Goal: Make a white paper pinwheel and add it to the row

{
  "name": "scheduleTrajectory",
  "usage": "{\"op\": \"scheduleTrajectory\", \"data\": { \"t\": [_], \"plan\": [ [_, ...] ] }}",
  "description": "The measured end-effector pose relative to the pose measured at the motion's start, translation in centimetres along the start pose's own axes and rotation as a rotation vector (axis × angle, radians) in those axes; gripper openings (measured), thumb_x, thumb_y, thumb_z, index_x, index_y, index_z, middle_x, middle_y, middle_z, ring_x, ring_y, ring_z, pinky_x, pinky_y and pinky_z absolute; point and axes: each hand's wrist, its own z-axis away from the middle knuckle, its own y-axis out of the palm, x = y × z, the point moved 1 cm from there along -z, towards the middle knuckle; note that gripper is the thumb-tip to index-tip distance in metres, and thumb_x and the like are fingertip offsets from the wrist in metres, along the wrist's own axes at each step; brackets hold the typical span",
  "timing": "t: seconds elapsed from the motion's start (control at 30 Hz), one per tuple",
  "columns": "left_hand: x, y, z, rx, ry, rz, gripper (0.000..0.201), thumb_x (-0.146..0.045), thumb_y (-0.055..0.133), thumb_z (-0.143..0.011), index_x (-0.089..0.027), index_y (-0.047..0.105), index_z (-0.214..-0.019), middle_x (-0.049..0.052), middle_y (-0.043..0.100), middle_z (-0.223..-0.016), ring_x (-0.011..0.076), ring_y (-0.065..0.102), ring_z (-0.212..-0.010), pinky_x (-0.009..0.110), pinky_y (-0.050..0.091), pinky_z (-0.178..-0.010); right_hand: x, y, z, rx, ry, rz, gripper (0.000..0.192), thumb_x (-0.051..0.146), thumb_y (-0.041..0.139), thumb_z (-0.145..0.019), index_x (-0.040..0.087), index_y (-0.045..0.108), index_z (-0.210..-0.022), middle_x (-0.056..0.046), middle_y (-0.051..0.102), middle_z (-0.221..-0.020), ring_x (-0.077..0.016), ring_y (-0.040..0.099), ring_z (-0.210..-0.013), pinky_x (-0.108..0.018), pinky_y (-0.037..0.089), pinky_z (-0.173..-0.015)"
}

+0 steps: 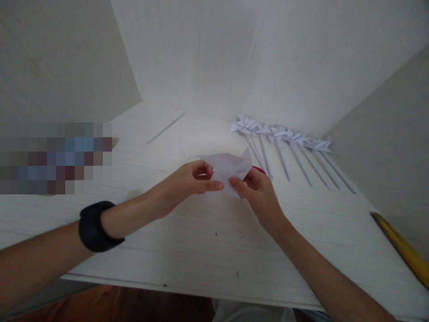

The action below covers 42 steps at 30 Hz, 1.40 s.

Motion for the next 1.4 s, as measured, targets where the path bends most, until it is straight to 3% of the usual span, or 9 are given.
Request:
{"op": "scheduleTrajectory", "data": {
  "t": [0.13,0.33,0.53,0.77,0.97,1.07,1.2,1.4],
  "plan": [
    [-0.3,0.0,0.1,0.021,-0.086,0.119,0.020,-0.029,0.072,-0.067,-0.017,0.056,-0.071,-0.004,0.053,-0.067,0.0072,0.047,-0.061,0.020,0.036,-0.056,-0.2,-0.2,-0.1,-0.031,0.008,0.002,0.020,0.031,0.063,-0.073,0.017,0.064,-0.086,-0.006,0.067,-0.085,-0.0172,0.058,-0.076,-0.030,0.047,-0.067],
    [-0.7,0.1,-0.1,0.018,-0.065,0.192,0.017,-0.031,0.071,-0.068,-0.016,0.067,-0.073,-0.001,0.058,-0.073,0.0079,0.047,-0.064,0.022,0.040,-0.062,-0.3,-0.2,-0.2,-0.030,-0.012,0.006,0.020,0.032,0.062,-0.074,0.017,0.064,-0.087,-0.007,0.067,-0.087,-0.0181,0.059,-0.080,-0.031,0.047,-0.069],
    [0.1,0.2,-0.3,-0.026,-0.092,0.193,0.018,-0.026,0.073,-0.065,-0.015,0.060,-0.068,-0.003,0.054,-0.069,0.0080,0.048,-0.065,0.022,0.039,-0.061,-0.2,0.0,-0.1,-0.014,-0.015,0.024,0.021,0.033,0.062,-0.074,0.016,0.064,-0.087,-0.007,0.067,-0.085,-0.0176,0.058,-0.076,-0.031,0.047,-0.068],
    [0.5,0.2,-0.3,-0.046,-0.103,0.168,0.025,-0.026,0.074,-0.066,-0.015,0.063,-0.086,0.000,0.060,-0.082,0.0097,0.052,-0.073,0.024,0.040,-0.068,-0.3,0.1,0.1,0.043,-0.055,-0.015,0.021,0.032,0.063,-0.074,0.018,0.064,-0.089,-0.005,0.067,-0.083,-0.0170,0.059,-0.076,-0.031,0.047,-0.069],
    [1.0,-0.4,-0.7,0.002,-0.148,0.273,0.029,-0.029,0.072,-0.070,-0.018,0.065,-0.095,0.000,0.063,-0.086,0.0108,0.055,-0.079,0.026,0.043,-0.076,0.2,0.0,0.1,-0.001,0.012,-0.091,0.021,0.031,0.066,-0.070,0.018,0.065,-0.086,-0.005,0.068,-0.082,-0.0165,0.061,-0.075,-0.030,0.048,-0.068],
    [1.1,-0.6,-0.8,0.063,-0.138,0.248,0.020,-0.034,0.064,-0.077,-0.015,0.067,-0.083,0.000,0.061,-0.078,0.0099,0.053,-0.074,0.025,0.043,-0.073,0.4,-0.1,0.0,-0.009,0.048,-0.207,0.021,0.031,0.068,-0.067,0.019,0.066,-0.084,-0.003,0.070,-0.082,-0.0150,0.062,-0.071,-0.027,0.048,-0.064],
    [0.7,-0.8,-0.8,0.163,-0.133,0.213,0.027,-0.036,0.058,-0.082,-0.013,0.061,-0.067,-0.001,0.057,-0.068,0.0088,0.050,-0.068,0.022,0.041,-0.070,0.4,-0.3,-0.2,0.002,0.067,-0.322,0.020,0.030,0.071,-0.066,0.020,0.068,-0.083,-0.002,0.072,-0.082,-0.0149,0.064,-0.071,-0.027,0.049,-0.065],
    [0.6,-1.4,-1.3,0.123,-0.118,0.302,0.050,-0.057,0.045,-0.084,-0.014,0.053,-0.060,-0.003,0.045,-0.054,0.0089,0.043,-0.056,0.022,0.037,-0.060,0.0,-0.5,-0.3,0.027,0.082,-0.397,0.022,0.029,0.072,-0.066,0.021,0.069,-0.086,-0.002,0.073,-0.086,-0.0148,0.065,-0.074,-0.028,0.049,-0.070]
  ]
}}
